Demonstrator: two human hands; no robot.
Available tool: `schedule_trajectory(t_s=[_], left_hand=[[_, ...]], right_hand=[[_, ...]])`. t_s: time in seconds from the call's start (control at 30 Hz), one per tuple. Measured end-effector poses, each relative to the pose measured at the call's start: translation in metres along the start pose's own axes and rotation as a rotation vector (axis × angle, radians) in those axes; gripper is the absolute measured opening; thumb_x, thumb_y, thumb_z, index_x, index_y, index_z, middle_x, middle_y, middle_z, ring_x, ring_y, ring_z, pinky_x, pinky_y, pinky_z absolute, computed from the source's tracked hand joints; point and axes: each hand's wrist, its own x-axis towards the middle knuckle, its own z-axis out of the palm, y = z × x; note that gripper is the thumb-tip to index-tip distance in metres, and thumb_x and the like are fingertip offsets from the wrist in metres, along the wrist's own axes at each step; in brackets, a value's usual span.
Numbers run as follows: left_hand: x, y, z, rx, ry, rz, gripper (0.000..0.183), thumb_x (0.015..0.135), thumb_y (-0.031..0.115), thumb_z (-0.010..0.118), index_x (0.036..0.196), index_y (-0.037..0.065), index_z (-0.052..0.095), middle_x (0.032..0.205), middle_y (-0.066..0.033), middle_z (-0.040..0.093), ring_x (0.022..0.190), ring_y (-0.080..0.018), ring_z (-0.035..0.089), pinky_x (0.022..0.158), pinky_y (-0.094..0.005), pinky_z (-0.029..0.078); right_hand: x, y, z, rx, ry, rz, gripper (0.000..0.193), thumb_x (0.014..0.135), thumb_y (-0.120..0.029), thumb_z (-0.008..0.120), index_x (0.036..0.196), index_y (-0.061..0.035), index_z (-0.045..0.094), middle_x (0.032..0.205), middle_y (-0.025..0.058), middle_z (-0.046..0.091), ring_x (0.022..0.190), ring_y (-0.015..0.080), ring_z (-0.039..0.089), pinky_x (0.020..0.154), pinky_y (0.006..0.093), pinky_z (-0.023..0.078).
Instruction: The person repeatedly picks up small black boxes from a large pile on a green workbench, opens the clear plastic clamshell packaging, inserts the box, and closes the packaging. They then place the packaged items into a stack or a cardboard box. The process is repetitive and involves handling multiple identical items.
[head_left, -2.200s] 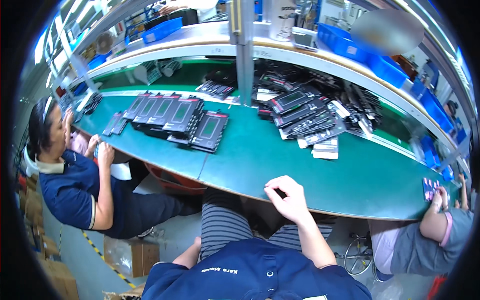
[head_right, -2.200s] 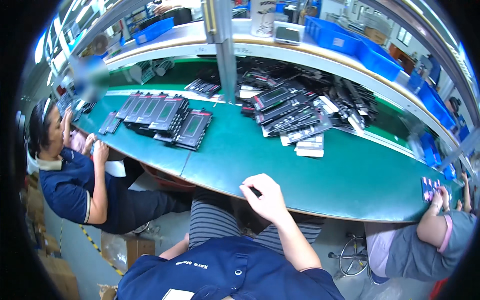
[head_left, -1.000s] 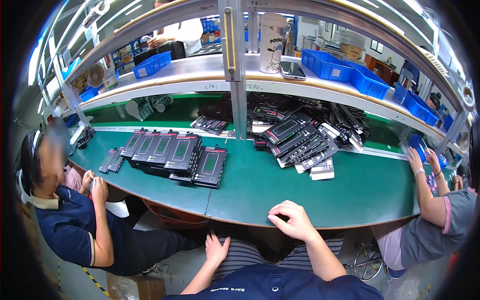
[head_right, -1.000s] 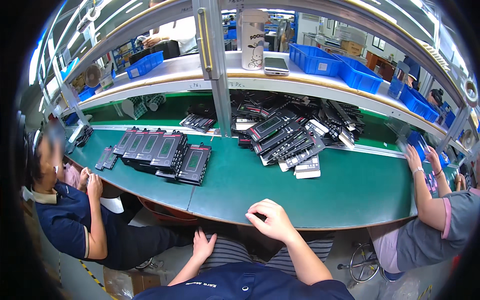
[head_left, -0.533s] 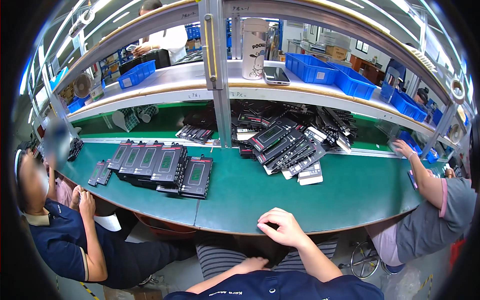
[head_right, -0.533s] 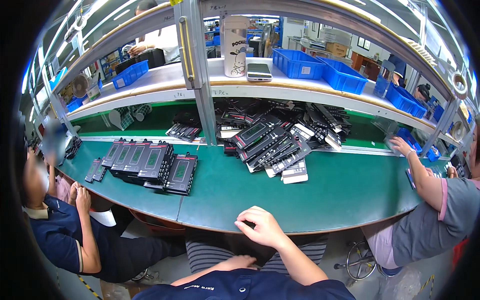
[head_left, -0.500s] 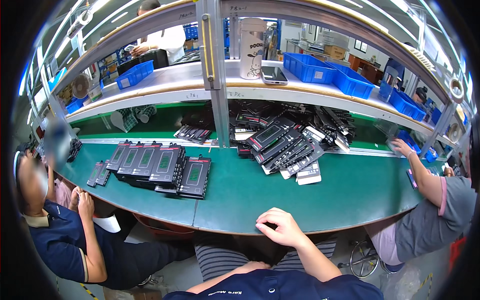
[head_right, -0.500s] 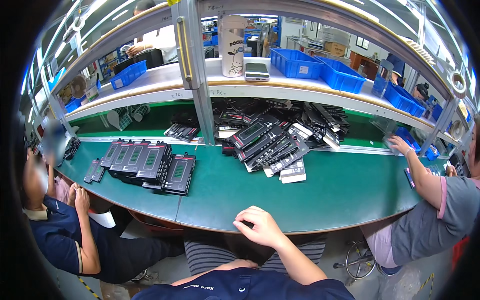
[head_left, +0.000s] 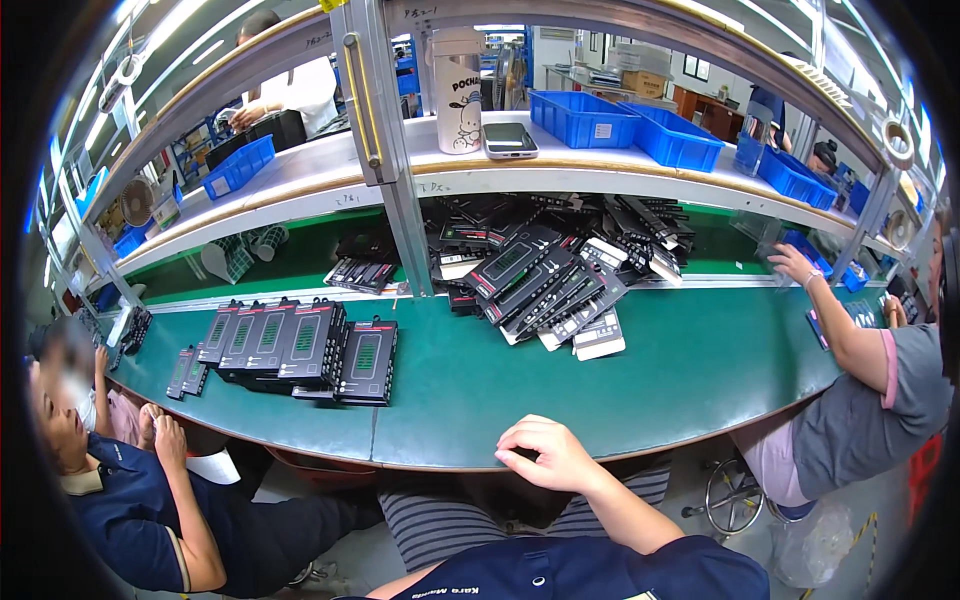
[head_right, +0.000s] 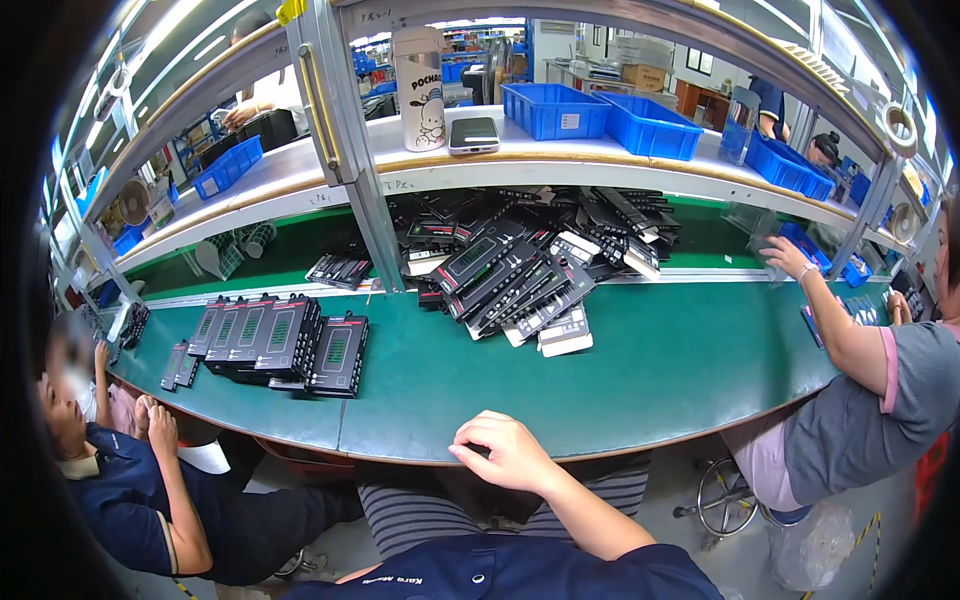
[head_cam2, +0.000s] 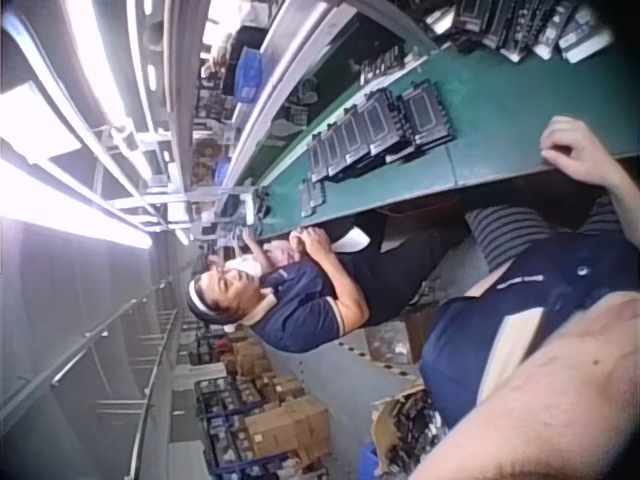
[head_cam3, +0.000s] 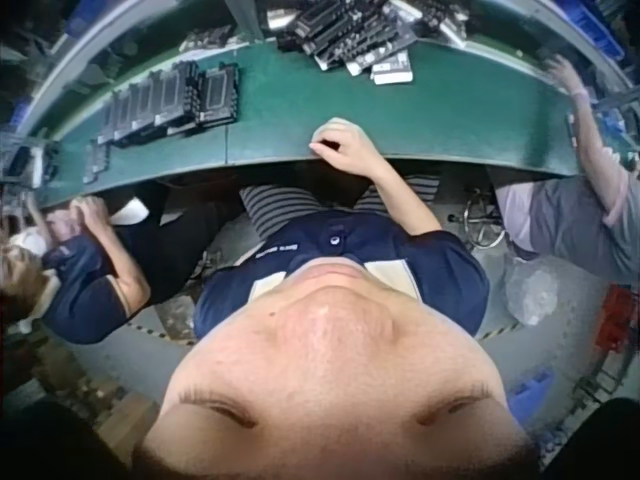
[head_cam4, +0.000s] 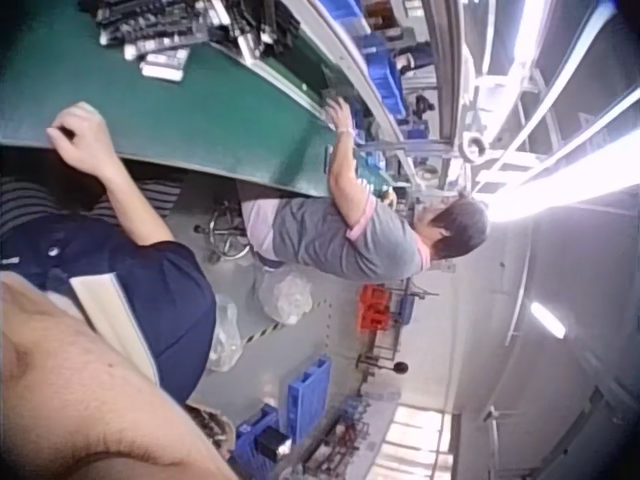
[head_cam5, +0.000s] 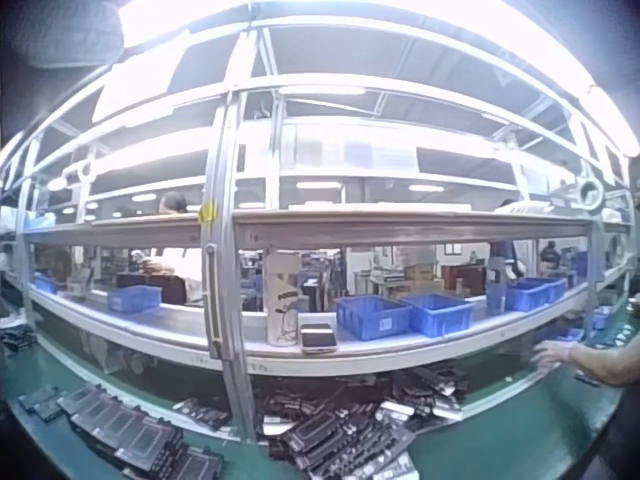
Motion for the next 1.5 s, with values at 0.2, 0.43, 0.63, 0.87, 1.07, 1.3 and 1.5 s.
schedule_trajectory(t_s=[0.2, 0.43, 0.63, 0.87, 1.07, 1.3, 1.5], left_hand=[[-0.022, -0.172, -0.174, 0.949, 0.186, -0.371, 0.038, 0.097, 0.037, 0.054, 0.121, 0.010, 0.064, 0.117, -0.0106, 0.067, 0.111, -0.0278, 0.061, 0.098, -0.0448, 0.045], [-0.046, -0.272, -0.229, 1.430, -0.327, -0.486, 0.033, 0.097, 0.035, 0.053, 0.117, 0.011, 0.065, 0.115, -0.0088, 0.068, 0.109, -0.0261, 0.062, 0.096, -0.0444, 0.044], [-0.042, -0.288, -0.226, 1.545, -0.399, -0.418, 0.030, 0.097, 0.032, 0.053, 0.114, 0.012, 0.067, 0.113, -0.0073, 0.068, 0.107, -0.0246, 0.062, 0.095, -0.0441, 0.044], [-0.044, -0.290, -0.233, 1.658, -0.428, -0.379, 0.027, 0.097, 0.030, 0.052, 0.111, 0.013, 0.068, 0.110, -0.0055, 0.069, 0.105, -0.0228, 0.063, 0.093, -0.0437, 0.044], [-0.029, -0.297, -0.233, 1.725, -0.432, -0.321, 0.025, 0.097, 0.027, 0.051, 0.108, 0.014, 0.070, 0.108, -0.0039, 0.070, 0.103, -0.0213, 0.063, 0.092, -0.0433, 0.044], [-0.042, -0.293, -0.242, 1.796, -0.435, -0.325, 0.024, 0.098, 0.025, 0.050, 0.105, 0.015, 0.071, 0.106, -0.0021, 0.070, 0.101, -0.0195, 0.064, 0.090, -0.0429, 0.044], [-0.030, -0.306, -0.238, 1.832, -0.421, -0.240, 0.024, 0.098, 0.023, 0.049, 0.102, 0.017, 0.073, 0.104, -0.0006, 0.071, 0.099, -0.0180, 0.064, 0.089, -0.0426, 0.044]], right_hand=[[0.002, -0.002, -0.001, -0.026, -0.015, -0.024, 0.007, 0.086, -0.010, 0.073, 0.085, -0.0037, 0.071, 0.088, 0.0072, 0.073, 0.083, 0.0231, 0.068, 0.076, 0.0343, 0.055], [-0.001, -0.002, 0.003, 0.000, 0.019, -0.018, 0.013, 0.088, -0.015, 0.070, 0.083, -0.0036, 0.069, 0.086, 0.0063, 0.071, 0.083, 0.0243, 0.066, 0.077, 0.0362, 0.053], [0.003, -0.002, 0.002, -0.030, -0.015, -0.036, 0.013, 0.088, -0.016, 0.070, 0.083, -0.0040, 0.069, 0.086, 0.0062, 0.071, 0.083, 0.0246, 0.065, 0.078, 0.0367, 0.053], [0.000, -0.002, 0.003, -0.017, -0.004, -0.029, 0.013, 0.088, -0.015, 0.070, 0.082, -0.0039, 0.069, 0.085, 0.0067, 0.071, 0.083, 0.0248, 0.065, 0.078, 0.0368, 0.053], [-0.001, -0.001, 0.000, -0.007, 0.030, -0.020, 0.012, 0.088, -0.014, 0.070, 0.082, -0.0038, 0.069, 0.086, 0.0073, 0.071, 0.083, 0.0254, 0.066, 0.078, 0.0369, 0.053], [0.001, 0.001, 0.004, -0.030, 0.017, -0.069, 0.008, 0.086, -0.011, 0.072, 0.083, -0.0042, 0.069, 0.087, 0.0065, 0.072, 0.082, 0.0245, 0.067, 0.076, 0.0360, 0.053], [-0.003, 0.001, 0.000, -0.081, 0.059, -0.089, 0.009, 0.086, -0.012, 0.072, 0.083, -0.0039, 0.069, 0.085, 0.0065, 0.071, 0.081, 0.0245, 0.067, 0.076, 0.0365, 0.053]])
